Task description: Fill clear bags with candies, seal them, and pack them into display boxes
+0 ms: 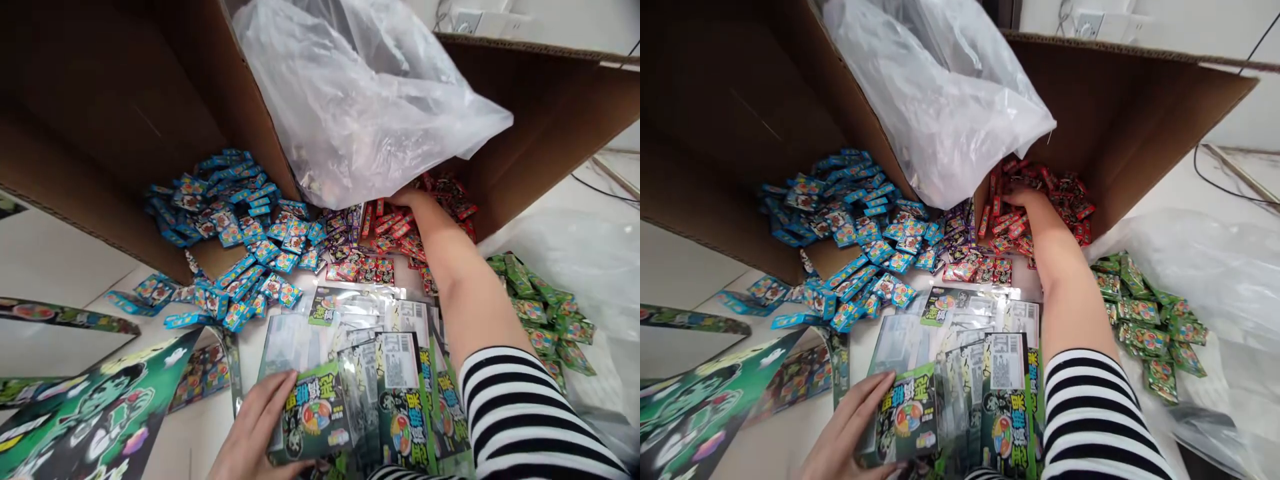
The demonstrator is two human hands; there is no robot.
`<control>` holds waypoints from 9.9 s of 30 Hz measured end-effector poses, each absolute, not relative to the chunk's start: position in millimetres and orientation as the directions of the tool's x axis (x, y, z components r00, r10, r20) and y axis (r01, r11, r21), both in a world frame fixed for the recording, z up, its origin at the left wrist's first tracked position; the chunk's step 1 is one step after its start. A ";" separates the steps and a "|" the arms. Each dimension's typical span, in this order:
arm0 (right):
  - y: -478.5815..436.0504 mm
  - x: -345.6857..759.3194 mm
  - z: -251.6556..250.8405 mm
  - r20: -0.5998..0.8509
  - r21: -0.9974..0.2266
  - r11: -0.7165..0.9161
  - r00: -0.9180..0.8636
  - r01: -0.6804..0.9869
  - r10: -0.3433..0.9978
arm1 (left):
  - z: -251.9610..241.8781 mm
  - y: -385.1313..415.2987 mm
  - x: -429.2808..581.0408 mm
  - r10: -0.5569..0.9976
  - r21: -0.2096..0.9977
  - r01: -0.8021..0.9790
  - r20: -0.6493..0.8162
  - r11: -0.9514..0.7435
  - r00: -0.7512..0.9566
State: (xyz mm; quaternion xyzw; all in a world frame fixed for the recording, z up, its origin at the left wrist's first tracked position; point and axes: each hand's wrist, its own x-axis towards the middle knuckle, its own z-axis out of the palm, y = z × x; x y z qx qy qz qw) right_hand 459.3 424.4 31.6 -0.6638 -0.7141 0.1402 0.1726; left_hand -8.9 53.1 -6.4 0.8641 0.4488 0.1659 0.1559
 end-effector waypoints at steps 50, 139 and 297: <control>-2.4 337.3 56.2 0.090 -0.358 -0.175 0.221 0.917 0.971 | 4.1 -17.4 11.8 0.734 0.605 0.499 0.226 -0.621 0.640; 313.0 252.0 9.9 -0.409 0.158 0.030 0.038 0.987 0.912 | 5.3 24.9 -7.2 0.816 0.838 0.402 0.086 -0.370 0.572; -51.4 368.0 68.0 0.068 -0.508 0.328 -0.342 0.796 0.937 | 3.0 8.4 27.1 0.719 0.607 0.478 0.237 -0.635 0.654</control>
